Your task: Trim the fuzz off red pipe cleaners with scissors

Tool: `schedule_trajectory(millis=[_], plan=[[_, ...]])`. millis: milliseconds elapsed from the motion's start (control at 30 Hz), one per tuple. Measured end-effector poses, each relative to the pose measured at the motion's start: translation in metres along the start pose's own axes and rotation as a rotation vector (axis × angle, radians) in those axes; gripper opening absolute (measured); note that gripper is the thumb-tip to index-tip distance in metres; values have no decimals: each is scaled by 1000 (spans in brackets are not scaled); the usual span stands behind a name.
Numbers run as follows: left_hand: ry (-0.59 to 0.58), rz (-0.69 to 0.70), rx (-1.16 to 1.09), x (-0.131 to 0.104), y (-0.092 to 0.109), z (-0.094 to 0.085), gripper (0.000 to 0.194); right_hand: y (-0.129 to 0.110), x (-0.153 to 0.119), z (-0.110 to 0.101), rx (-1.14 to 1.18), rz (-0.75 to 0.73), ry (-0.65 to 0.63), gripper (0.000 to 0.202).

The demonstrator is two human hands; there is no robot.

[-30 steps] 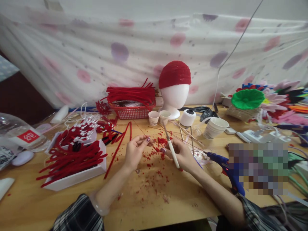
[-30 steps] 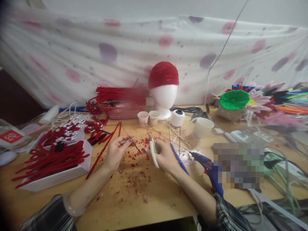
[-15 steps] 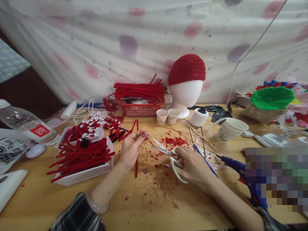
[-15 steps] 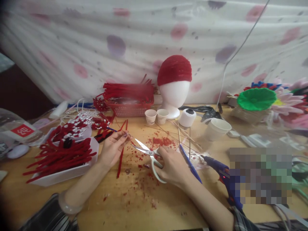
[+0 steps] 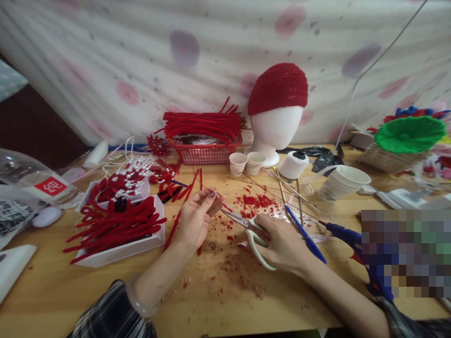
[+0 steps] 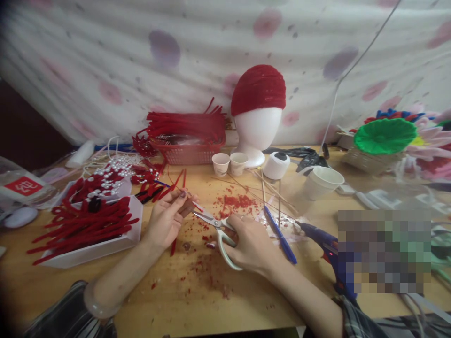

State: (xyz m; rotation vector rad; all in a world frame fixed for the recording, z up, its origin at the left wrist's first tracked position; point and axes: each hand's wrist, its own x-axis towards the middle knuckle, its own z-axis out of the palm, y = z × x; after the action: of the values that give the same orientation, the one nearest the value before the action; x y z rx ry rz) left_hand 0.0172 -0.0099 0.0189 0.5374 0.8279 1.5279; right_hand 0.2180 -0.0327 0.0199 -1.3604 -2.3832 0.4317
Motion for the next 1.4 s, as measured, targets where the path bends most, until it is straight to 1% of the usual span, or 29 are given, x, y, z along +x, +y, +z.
schedule_trajectory(millis=[167,433,633,867,1033,1200,1400], plan=[[-10,7,-16,-1,2,1,23,0,0,0,37,-1,-5,33],[-19,22,-17,0,1,2,24,0,-1,0,32,4,10,33],[-41,15,21,-1,3,0,26,2,0,0,13,-4,4,33],[-29,37,80,1,4,0,26,2,0,1,-11,2,11,31],[-23,35,56,1,4,-1,24,5,0,2,-26,6,3,34],[-16,8,43,1,3,-3,22,3,0,1,-35,-21,31,29],[-10,10,17,3,1,-3,21,3,0,1,-18,-5,10,30]])
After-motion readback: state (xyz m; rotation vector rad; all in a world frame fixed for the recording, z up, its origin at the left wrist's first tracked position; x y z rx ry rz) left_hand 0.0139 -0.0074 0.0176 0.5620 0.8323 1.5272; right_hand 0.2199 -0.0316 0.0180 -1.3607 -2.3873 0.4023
